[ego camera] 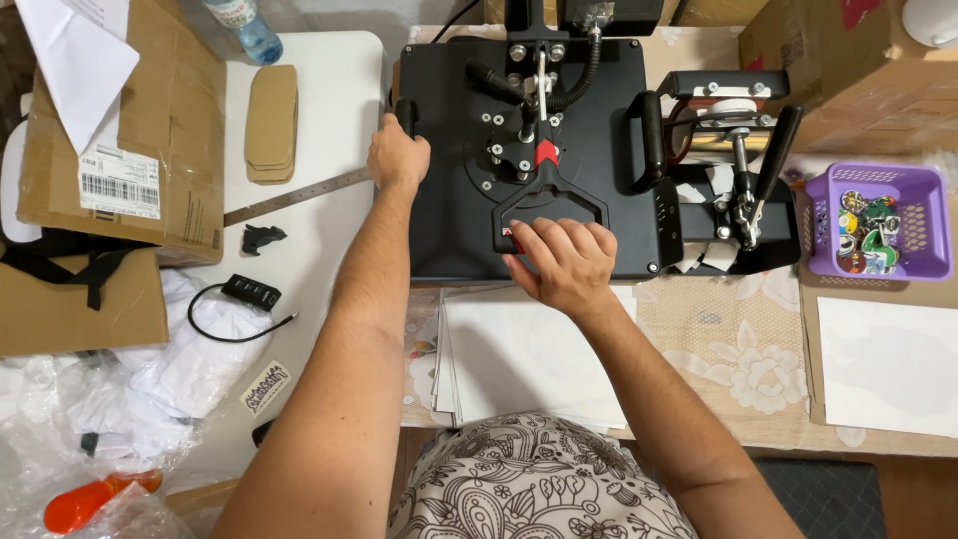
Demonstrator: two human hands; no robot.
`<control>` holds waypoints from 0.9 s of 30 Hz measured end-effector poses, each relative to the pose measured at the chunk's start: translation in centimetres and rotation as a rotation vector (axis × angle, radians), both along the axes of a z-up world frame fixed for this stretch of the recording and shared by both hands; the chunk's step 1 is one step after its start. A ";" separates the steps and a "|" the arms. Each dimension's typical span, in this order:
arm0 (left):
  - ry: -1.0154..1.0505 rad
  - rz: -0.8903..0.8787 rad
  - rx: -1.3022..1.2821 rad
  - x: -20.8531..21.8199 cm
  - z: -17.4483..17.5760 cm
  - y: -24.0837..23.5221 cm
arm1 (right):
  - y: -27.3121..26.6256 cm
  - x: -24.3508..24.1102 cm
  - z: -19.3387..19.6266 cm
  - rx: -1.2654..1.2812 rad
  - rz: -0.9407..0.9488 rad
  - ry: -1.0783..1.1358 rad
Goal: Operating a heat press machine to transfer designs onto white sheets of fabric or paper.
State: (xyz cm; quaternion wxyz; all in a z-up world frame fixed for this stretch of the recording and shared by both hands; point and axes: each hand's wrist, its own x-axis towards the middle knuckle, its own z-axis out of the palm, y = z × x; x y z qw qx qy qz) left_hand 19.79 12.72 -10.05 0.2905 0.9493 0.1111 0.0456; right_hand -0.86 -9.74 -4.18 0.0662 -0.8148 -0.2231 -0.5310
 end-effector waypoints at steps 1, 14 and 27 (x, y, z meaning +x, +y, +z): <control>-0.001 0.004 0.002 0.0 -0.1 0.0 | 0.0 -0.1 0.1 0.001 -0.003 0.002; -0.045 0.009 -0.004 0.2 -0.7 0.1 | 0.0 0.0 -0.2 0.014 0.013 0.004; -0.054 0.018 -0.014 -0.1 -0.6 0.1 | -0.1 0.0 -0.1 0.017 0.019 0.007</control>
